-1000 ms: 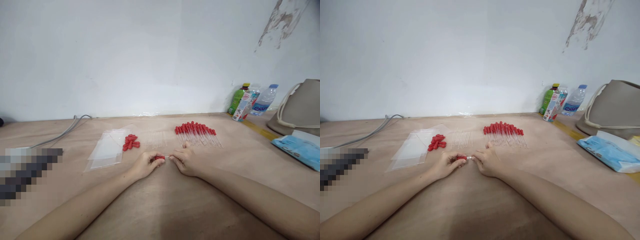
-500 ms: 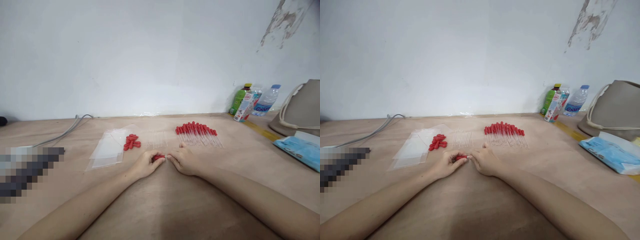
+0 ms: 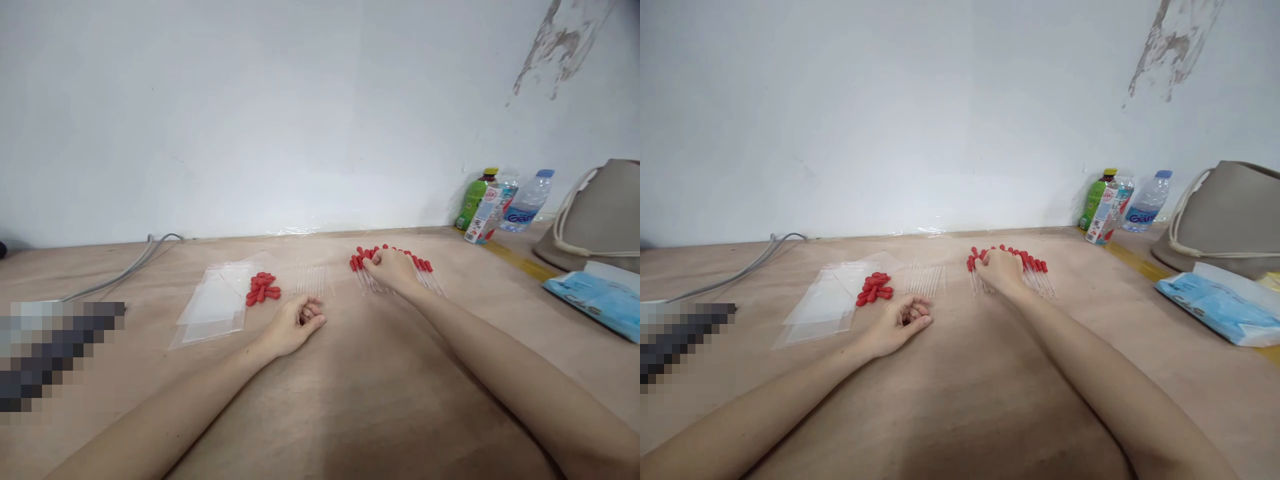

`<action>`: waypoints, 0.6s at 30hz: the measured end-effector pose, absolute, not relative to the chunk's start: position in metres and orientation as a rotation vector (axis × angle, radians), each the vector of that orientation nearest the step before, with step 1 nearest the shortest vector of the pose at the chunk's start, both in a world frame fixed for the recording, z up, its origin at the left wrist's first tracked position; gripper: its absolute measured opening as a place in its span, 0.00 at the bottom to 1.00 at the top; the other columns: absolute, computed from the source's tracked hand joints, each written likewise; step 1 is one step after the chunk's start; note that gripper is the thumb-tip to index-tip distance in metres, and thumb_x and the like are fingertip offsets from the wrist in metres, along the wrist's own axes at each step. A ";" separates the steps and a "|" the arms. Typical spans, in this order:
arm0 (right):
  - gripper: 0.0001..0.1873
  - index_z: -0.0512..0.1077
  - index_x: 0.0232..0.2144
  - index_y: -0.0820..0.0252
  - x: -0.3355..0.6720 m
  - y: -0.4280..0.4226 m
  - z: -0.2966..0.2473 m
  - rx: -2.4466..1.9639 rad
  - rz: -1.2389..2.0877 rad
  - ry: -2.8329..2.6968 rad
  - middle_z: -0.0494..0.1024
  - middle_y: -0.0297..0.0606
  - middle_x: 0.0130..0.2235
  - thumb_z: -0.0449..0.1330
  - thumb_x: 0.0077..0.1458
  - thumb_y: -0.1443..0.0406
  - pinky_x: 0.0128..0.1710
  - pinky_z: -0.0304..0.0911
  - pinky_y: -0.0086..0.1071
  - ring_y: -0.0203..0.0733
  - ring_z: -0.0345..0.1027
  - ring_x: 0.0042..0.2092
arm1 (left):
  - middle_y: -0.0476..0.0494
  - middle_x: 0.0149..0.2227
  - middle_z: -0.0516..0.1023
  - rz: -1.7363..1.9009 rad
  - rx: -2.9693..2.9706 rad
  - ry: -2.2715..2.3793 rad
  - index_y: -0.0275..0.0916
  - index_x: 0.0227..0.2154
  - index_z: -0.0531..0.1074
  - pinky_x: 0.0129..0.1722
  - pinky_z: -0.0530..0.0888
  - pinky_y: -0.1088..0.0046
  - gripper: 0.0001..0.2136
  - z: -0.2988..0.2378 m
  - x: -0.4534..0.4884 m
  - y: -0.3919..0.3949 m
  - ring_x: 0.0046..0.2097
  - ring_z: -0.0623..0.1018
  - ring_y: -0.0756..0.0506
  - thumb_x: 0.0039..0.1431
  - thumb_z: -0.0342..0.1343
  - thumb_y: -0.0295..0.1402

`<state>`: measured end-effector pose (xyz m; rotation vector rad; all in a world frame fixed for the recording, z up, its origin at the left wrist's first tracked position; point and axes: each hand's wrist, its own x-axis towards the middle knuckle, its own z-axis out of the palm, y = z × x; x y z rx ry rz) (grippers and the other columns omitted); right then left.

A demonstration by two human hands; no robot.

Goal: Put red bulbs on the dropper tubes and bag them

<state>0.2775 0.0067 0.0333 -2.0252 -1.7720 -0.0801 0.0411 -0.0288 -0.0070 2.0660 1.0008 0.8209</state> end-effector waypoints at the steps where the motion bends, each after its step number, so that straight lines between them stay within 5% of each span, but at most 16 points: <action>1: 0.18 0.69 0.16 0.59 0.278 0.013 0.032 -2.073 -0.103 -1.752 0.72 0.37 0.21 0.47 0.50 0.59 0.31 0.49 0.33 0.41 0.64 0.27 | 0.45 0.31 0.69 0.813 2.069 1.004 0.34 0.40 0.65 0.30 0.70 0.74 0.14 -0.006 0.041 -0.029 0.30 0.70 0.51 0.51 0.53 0.35; 18: 0.19 0.71 0.27 0.63 0.222 0.015 0.011 -1.907 -0.256 -2.005 0.75 0.45 0.31 0.46 0.53 0.57 0.40 0.43 0.42 0.45 0.66 0.34 | 0.46 0.30 0.72 0.802 2.170 1.028 0.35 0.35 0.68 0.30 0.69 0.74 0.09 -0.001 0.043 -0.035 0.30 0.70 0.51 0.52 0.52 0.34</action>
